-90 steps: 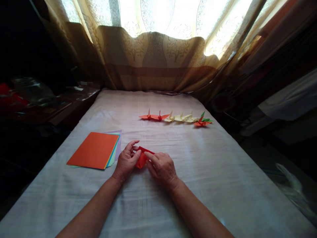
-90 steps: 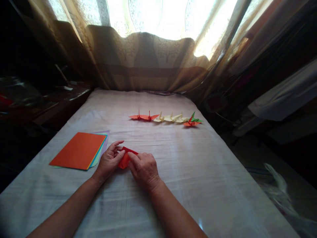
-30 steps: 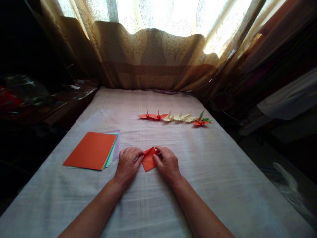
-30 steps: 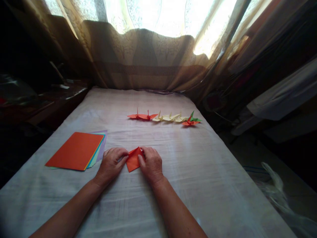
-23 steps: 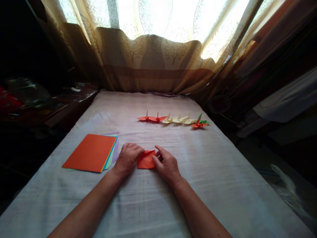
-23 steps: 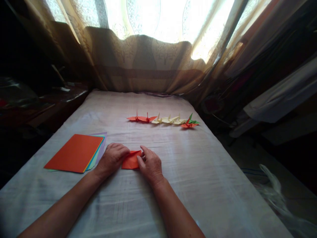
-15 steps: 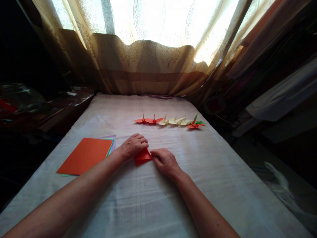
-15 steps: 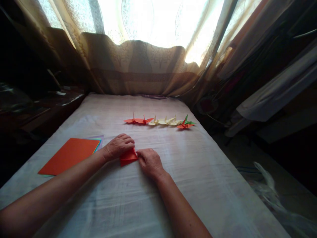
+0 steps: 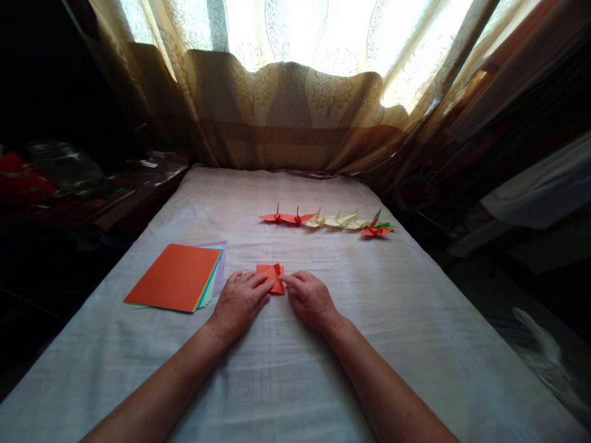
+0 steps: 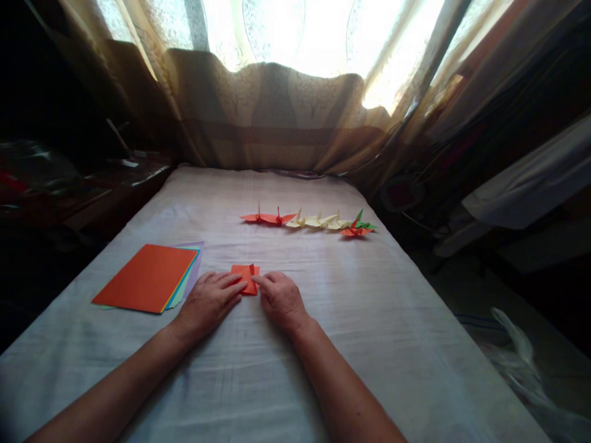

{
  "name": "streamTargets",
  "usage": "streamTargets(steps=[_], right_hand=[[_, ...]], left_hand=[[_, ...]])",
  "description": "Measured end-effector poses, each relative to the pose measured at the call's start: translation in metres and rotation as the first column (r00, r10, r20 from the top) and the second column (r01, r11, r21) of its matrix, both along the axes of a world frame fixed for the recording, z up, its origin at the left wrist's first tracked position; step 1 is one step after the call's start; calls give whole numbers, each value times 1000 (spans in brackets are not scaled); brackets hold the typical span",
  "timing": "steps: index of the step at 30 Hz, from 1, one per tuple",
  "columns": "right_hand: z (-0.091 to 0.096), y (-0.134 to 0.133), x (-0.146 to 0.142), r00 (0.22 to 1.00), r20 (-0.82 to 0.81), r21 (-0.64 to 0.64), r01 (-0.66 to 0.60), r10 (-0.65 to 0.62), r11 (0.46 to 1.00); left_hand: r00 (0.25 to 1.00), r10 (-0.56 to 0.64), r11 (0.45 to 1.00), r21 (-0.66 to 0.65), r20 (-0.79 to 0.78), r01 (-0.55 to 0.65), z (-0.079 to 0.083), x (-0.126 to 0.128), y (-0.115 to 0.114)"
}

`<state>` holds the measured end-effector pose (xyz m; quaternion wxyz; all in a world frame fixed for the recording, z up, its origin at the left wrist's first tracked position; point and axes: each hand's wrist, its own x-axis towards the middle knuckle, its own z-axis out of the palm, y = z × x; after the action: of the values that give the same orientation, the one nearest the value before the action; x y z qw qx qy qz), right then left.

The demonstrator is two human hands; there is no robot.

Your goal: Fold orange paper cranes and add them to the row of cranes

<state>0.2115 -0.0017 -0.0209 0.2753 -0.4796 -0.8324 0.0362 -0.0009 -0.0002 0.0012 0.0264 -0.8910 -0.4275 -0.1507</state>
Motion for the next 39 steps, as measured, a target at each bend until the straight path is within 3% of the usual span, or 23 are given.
streamTargets(steps=[3,6,10,17,22,25,31,35,39], right_hand=[[7,11,1,979,203,162,-21,-13,987],[12,20,3,947,318,274,-134,42,953],[11,19,4,932,333,286,-246,145,926],[-2,9,0,997,-51,5,-58,58,998],[3,18,-1,969,-248,-268,-52,-17,962],[9,20,0,949,-312,-355,-77,-40,932],[10,18,1,935,-355,-349,-108,-24,931],[4,16,-5,940,-326,-253,19,-104,967],[0,15,-11,918,-338,-231,134,-209,964]], left_hand=[[995,-96,995,27,-32,96,-7,-6,12],[967,-256,966,45,-8,256,-10,-15,32],[939,-344,939,3,24,344,-13,-22,49],[966,-152,964,-186,207,191,-18,-22,37],[942,-59,977,-176,331,123,-18,-14,34],[936,-42,981,-165,349,105,-17,-11,35],[929,-1,984,-164,371,67,-17,-7,34],[944,8,983,-173,330,52,-13,-6,31],[931,71,979,-204,358,4,-9,-5,29]])
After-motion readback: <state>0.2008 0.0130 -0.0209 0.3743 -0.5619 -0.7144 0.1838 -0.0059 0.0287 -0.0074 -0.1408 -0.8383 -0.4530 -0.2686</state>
